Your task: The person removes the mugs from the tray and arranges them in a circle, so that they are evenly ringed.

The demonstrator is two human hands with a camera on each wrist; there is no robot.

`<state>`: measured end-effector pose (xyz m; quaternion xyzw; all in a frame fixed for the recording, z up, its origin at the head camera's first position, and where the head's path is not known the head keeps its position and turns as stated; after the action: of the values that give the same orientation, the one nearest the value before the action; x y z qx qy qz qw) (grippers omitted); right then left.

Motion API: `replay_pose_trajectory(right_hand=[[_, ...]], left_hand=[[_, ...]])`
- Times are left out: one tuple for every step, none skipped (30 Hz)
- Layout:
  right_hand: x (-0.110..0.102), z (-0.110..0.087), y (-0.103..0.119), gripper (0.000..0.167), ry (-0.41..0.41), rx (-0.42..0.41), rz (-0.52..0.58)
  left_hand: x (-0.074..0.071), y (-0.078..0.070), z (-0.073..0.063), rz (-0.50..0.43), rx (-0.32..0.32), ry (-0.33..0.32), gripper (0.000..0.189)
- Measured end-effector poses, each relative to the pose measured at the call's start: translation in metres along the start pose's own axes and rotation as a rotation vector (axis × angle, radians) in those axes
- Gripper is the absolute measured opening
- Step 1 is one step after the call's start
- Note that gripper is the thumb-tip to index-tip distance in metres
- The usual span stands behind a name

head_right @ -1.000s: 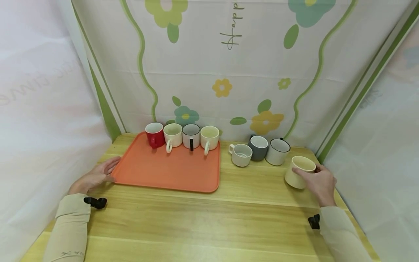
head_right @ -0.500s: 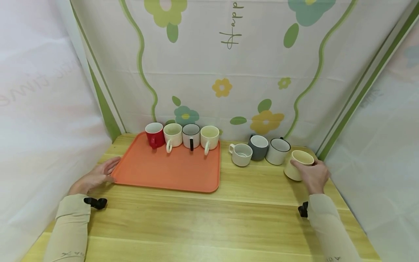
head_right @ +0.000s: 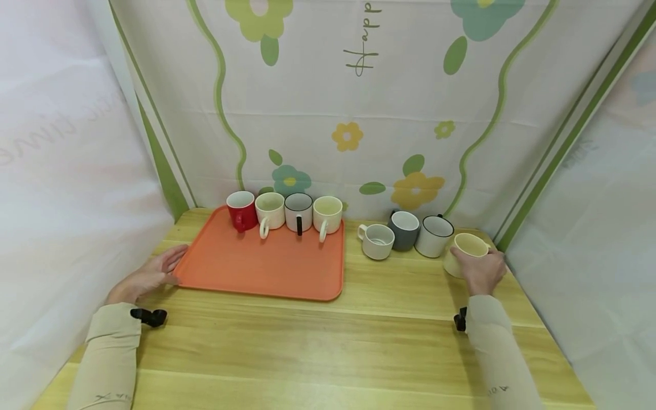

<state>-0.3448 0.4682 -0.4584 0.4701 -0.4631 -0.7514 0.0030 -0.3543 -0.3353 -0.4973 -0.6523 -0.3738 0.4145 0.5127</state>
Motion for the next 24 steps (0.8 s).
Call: replay_pose_trajectory(right_hand=[[0.001, -0.001, 0.001, 0.103, -0.006, 0.001, 0.005], [0.001, -0.001, 0.002, 0.103, -0.01, 0.006, 0.012], [0.002, -0.002, 0.003, 0.104, -0.013, 0.01, 0.015], [0.002, -0.002, 0.004, 0.104, -0.016, 0.013, 0.019], [0.003, -0.002, 0.004, 0.106, -0.012, 0.018, 0.021], [0.005, -0.002, 0.005, 0.108, -0.006, 0.024, 0.022], [0.006, -0.002, 0.005, 0.11, 0.003, 0.029, 0.019], [0.007, -0.001, 0.006, 0.112, 0.011, 0.035, 0.019], [0.008, -0.001, 0.006, 0.113, 0.016, 0.04, 0.023], [0.009, -0.002, 0.007, 0.114, 0.024, 0.045, 0.027], [0.011, -0.002, 0.007, 0.116, 0.031, 0.048, 0.027], [0.012, -0.002, 0.008, 0.117, 0.034, 0.046, 0.027], [0.012, -0.003, 0.008, 0.118, 0.038, 0.044, 0.027], [0.013, -0.003, 0.009, 0.119, 0.041, 0.041, 0.026], [0.013, -0.004, 0.009, 0.12, 0.048, 0.034, 0.018], [0.012, -0.004, 0.009, 0.12, 0.051, 0.025, 0.01], [0.01, -0.005, 0.01, 0.12, 0.056, 0.014, 0.0], [0.008, -0.006, 0.01, 0.12, 0.061, 0.0, -0.007], [0.005, -0.006, 0.011, 0.12, 0.063, -0.015, -0.015], [0.002, -0.007, 0.013, 0.119, 0.067, -0.037, -0.029], [-0.003, -0.008, 0.017, 0.117, 0.059, -0.065, -0.042], [-0.008, -0.008, 0.021, 0.111, 0.042, -0.098, -0.051], [-0.014, -0.009, 0.026, 0.105, 0.026, -0.137, -0.059], [-0.02, -0.01, 0.031, 0.101, 0.011, -0.175, -0.067]], left_hand=[[0.0, 0.0, 0.0, 0.001, 0.001, 0.001, 0.109], [0.0, 0.0, 0.0, 0.001, 0.002, 0.005, 0.109], [0.0, 0.0, 0.0, 0.0, 0.001, 0.003, 0.109], [0.0, 0.001, 0.0, -0.001, 0.001, 0.004, 0.109], [0.0, 0.001, 0.0, -0.001, 0.002, 0.004, 0.109], [0.0, 0.001, 0.0, 0.001, 0.001, 0.005, 0.108], [0.0, 0.001, 0.0, 0.002, 0.0, 0.005, 0.108], [0.0, 0.001, 0.0, 0.005, -0.002, 0.004, 0.108], [0.0, 0.001, 0.0, 0.008, -0.004, 0.001, 0.107], [0.0, 0.001, 0.0, 0.013, -0.005, 0.002, 0.107], [0.0, 0.001, -0.001, 0.016, -0.006, 0.001, 0.107], [-0.001, 0.001, -0.001, 0.019, -0.007, 0.001, 0.107], [-0.001, 0.001, -0.001, 0.019, -0.007, -0.002, 0.107], [-0.001, 0.001, -0.002, 0.02, -0.006, -0.001, 0.107], [-0.001, 0.001, -0.002, 0.02, -0.005, -0.003, 0.107], [-0.001, 0.0, -0.002, 0.022, 0.0, 0.002, 0.106], [-0.001, 0.0, -0.002, 0.019, 0.002, 0.001, 0.106], [-0.001, 0.0, -0.001, 0.02, 0.003, 0.001, 0.106], [-0.001, 0.0, -0.001, 0.019, 0.004, 0.0, 0.106], [-0.001, 0.0, -0.001, 0.018, 0.004, 0.001, 0.106], [-0.001, 0.0, -0.001, 0.018, 0.008, 0.004, 0.106], [-0.001, 0.0, -0.001, 0.014, 0.01, 0.006, 0.106], [-0.001, 0.0, -0.001, 0.008, 0.009, 0.005, 0.107], [-0.001, 0.001, -0.001, 0.002, 0.01, 0.005, 0.107]])
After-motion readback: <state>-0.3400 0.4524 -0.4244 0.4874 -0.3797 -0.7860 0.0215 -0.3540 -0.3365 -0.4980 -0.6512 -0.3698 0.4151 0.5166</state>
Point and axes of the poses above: each hand's wrist, its own z-axis towards the middle knuckle, its own x-axis out of the palm, y = z × x, the point moved 9 cm from there along z, towards the middle knuckle, and after that the axes turned 10 degrees about -z, right-handed, at the moved point
